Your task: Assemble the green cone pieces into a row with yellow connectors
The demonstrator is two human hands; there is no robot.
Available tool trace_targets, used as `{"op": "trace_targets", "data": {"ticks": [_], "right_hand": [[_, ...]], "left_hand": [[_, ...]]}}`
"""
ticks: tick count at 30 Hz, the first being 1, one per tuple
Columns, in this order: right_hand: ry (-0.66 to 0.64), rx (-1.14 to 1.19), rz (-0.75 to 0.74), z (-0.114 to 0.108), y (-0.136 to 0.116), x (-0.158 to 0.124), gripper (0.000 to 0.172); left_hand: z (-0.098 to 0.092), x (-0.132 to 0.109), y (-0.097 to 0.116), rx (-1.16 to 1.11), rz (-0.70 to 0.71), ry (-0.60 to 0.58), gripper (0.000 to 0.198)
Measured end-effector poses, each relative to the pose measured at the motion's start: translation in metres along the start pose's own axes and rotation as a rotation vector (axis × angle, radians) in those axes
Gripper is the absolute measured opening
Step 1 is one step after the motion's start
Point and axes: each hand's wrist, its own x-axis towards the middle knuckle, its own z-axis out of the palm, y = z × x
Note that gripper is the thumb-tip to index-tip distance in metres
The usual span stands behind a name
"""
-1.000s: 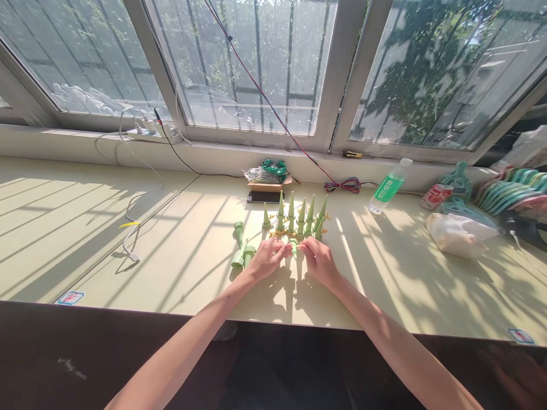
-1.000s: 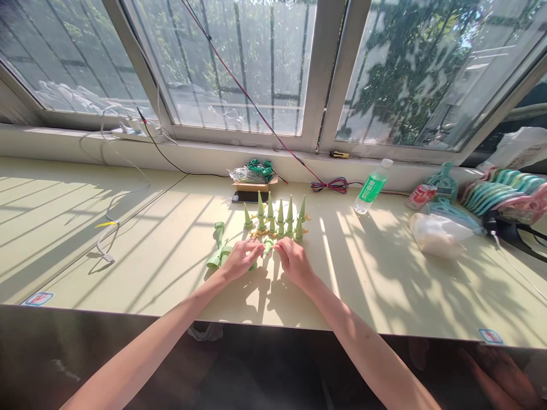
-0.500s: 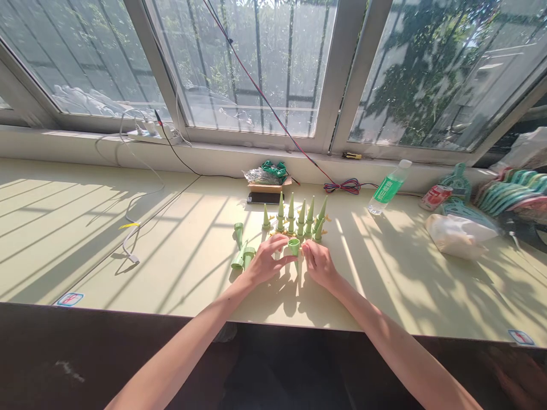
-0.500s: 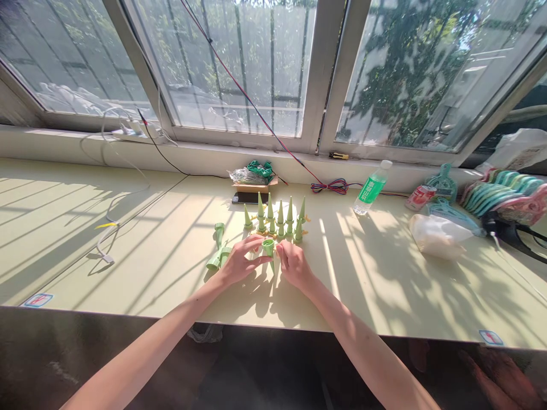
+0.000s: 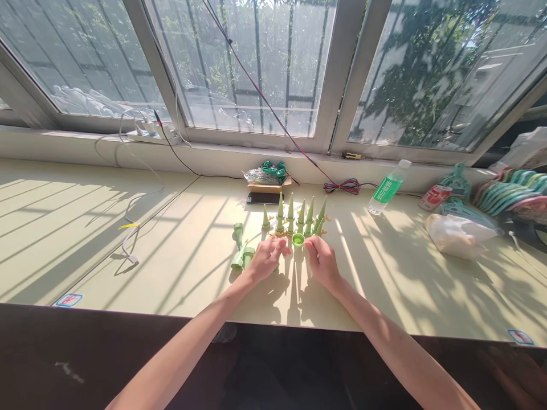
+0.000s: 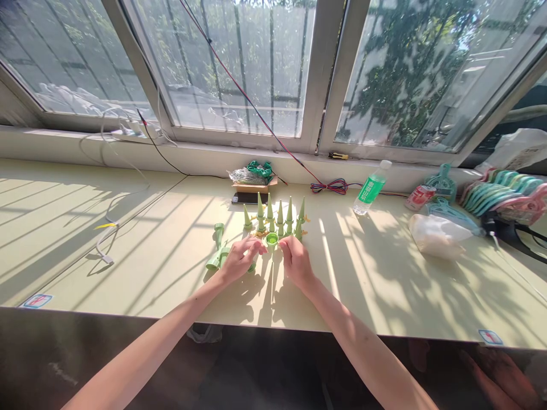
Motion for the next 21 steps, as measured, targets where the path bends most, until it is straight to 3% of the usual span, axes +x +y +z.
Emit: {"op": "trace_targets", "data": {"ticks": [4,10,16,21], "right_hand": [[-0.037,0.013,-0.096,0.0,-0.001,0.0,0.027],[-0.073,0.003,-0.105,0.002,-0.001,-0.002,0.028],[-0.085,0.015,-0.092,0.0,-0.002,-0.002,0.029],[-0.079,-0.003,-0.079,0.001,0.002,-0.003,0.033]], "left_hand": [[-0.002,0.001,0.006,-0.032,-0.127,-0.092,0.081],[-0.004,0.003,0.009,-0.008,-0.138,-0.127,0.085],[-0.007,0.002,0.01,-0.026,-0.074,-0.162,0.074],[-0.004,-0.004,-0.006,0.003,-0.053,-0.134,0.047]]}}
